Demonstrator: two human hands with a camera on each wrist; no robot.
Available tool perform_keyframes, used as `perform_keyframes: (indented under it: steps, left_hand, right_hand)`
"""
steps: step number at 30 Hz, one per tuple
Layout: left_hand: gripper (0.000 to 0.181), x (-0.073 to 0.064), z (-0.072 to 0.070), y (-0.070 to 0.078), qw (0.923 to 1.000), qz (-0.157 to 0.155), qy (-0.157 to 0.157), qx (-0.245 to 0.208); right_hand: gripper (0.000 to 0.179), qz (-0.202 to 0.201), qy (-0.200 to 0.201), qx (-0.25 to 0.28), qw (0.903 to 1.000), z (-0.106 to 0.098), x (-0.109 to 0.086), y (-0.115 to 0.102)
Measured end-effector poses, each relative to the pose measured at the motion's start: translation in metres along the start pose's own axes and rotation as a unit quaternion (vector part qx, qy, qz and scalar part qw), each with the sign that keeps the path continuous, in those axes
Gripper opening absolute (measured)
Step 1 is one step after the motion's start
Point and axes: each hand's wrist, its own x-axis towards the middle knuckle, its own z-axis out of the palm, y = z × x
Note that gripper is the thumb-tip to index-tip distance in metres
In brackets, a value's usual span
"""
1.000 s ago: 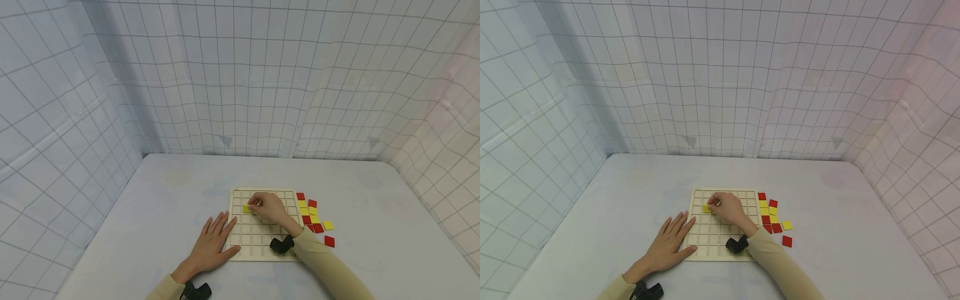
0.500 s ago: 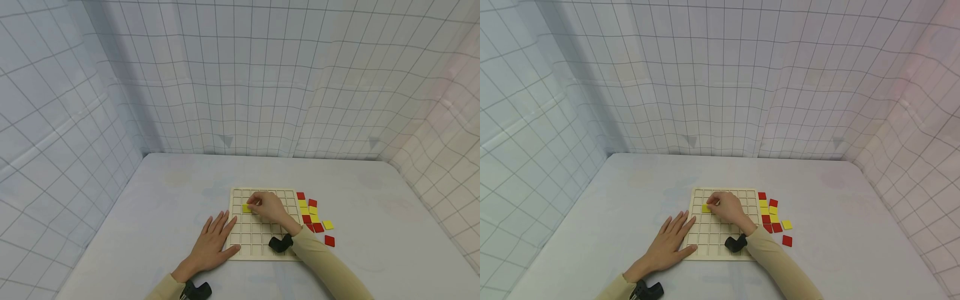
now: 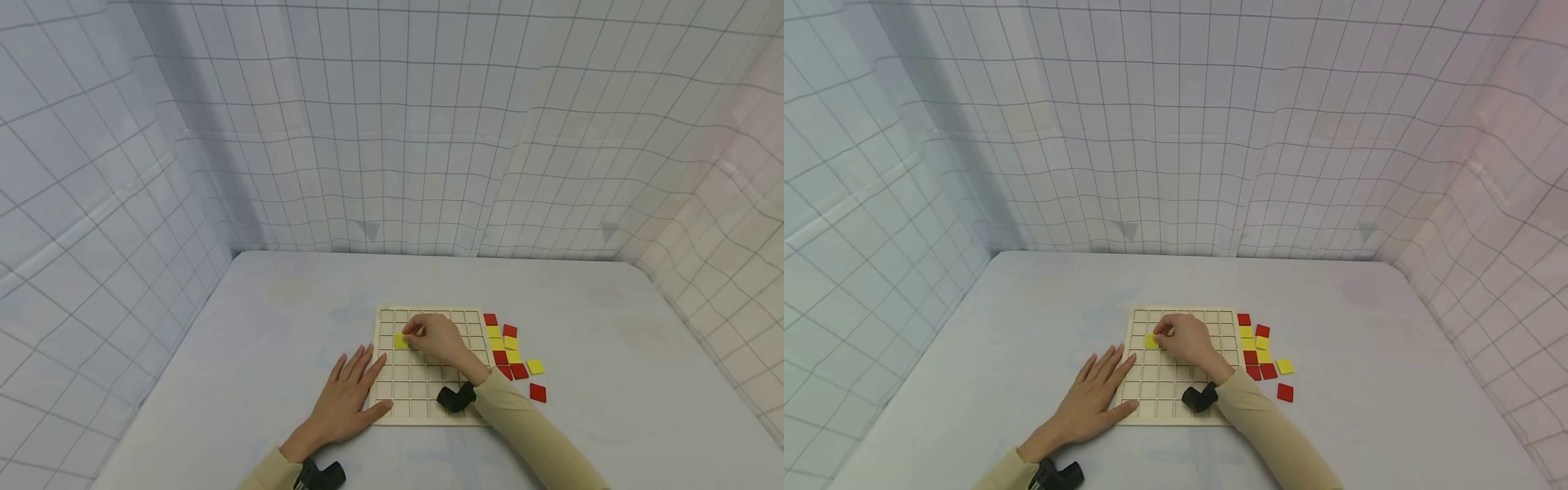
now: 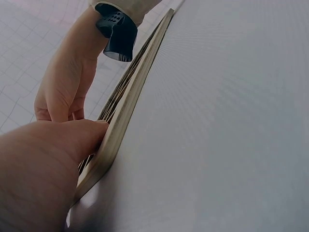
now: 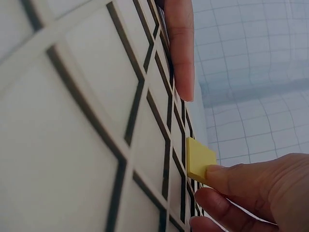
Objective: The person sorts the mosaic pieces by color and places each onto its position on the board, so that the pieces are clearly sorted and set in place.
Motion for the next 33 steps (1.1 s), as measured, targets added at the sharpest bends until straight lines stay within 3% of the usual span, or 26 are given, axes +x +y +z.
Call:
perform_keyframes:
  steps: [23, 33]
  left_hand:
    - [0.073, -0.001, 0.001, -0.002, 0.9999, 0.005, 0.008, -0.005]
    - [0.073, 0.0, 0.001, -0.001, 1.0, 0.008, 0.003, -0.001]
  right_hand:
    - [0.006, -0.012, 0.011, -0.027, 0.9995, 0.003, 0.0, 0.001]
    - [0.005, -0.03, -0.006, 0.01, 0.9995, -0.008, -0.017, 0.003]
